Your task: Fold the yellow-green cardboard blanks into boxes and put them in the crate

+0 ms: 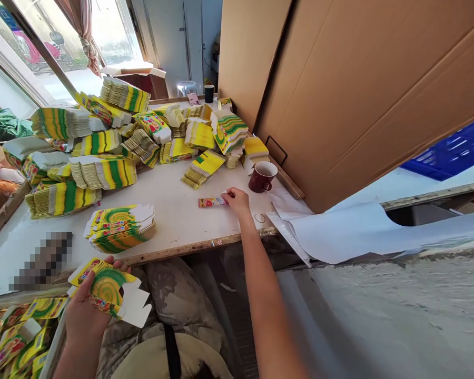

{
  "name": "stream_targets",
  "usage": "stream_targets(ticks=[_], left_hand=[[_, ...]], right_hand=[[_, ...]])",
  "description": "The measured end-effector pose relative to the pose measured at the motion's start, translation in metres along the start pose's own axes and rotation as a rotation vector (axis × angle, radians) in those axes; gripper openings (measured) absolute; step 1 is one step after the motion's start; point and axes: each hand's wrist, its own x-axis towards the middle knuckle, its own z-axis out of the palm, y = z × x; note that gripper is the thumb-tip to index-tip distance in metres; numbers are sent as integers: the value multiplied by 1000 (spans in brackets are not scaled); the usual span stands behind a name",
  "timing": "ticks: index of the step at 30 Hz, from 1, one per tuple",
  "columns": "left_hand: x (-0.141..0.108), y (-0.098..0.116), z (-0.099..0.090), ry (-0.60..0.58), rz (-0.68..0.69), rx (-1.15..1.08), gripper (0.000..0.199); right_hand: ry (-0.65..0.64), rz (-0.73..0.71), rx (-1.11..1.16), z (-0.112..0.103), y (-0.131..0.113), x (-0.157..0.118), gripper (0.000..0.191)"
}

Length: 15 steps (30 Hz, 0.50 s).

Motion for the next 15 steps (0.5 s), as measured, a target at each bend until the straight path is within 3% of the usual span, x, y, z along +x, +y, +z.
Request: stream_targets(ticks=[6, 15], left_hand=[[9, -3, -11, -73, 64, 4, 30], [8, -4, -7, -79, 44, 26, 30]], right_hand=[[-207, -54, -29, 5, -1, -6, 15], [-297, -90, -34, 4, -5, -4, 11]])
